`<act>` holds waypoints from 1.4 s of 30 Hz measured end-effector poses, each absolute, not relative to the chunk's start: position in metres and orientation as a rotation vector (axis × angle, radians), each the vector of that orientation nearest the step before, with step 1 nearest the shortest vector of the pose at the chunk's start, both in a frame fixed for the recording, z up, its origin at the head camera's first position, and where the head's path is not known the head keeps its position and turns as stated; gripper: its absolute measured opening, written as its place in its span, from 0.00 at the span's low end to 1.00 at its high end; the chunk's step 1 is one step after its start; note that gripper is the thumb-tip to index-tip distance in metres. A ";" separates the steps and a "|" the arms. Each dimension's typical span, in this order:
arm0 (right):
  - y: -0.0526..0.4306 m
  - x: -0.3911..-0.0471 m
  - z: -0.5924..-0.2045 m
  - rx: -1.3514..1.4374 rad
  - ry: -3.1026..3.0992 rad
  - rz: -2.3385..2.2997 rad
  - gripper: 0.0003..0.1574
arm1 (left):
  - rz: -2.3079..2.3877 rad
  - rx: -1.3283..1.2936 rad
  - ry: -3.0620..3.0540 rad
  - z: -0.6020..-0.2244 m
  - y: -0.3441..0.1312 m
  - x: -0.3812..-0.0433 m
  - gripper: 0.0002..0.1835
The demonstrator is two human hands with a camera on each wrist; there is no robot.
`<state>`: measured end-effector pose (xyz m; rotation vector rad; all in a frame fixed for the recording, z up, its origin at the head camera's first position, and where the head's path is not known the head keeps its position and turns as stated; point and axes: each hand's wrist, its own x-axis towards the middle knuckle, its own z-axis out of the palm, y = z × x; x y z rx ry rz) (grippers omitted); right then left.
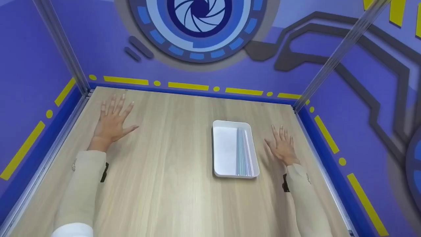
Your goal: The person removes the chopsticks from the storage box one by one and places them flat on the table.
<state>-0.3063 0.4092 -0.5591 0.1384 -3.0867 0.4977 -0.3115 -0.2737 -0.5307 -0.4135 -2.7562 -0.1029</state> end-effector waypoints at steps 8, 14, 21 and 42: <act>0.397 -0.308 -0.560 0.094 -3.024 0.840 0.45 | -0.087 -0.425 -2.778 -0.538 -0.271 -0.313 0.49; 0.392 -0.309 -0.560 -0.030 -2.893 1.281 0.42 | -0.178 -0.417 -2.794 -0.544 -0.275 -0.308 0.48; 0.387 -0.309 -0.563 -0.134 -2.778 1.836 0.45 | -0.335 -0.391 -2.758 -0.552 -0.273 -0.299 0.47; 0.379 -0.291 -0.616 -0.341 -2.479 2.485 0.37 | -0.757 -0.478 -2.767 -0.577 -0.217 -0.276 0.46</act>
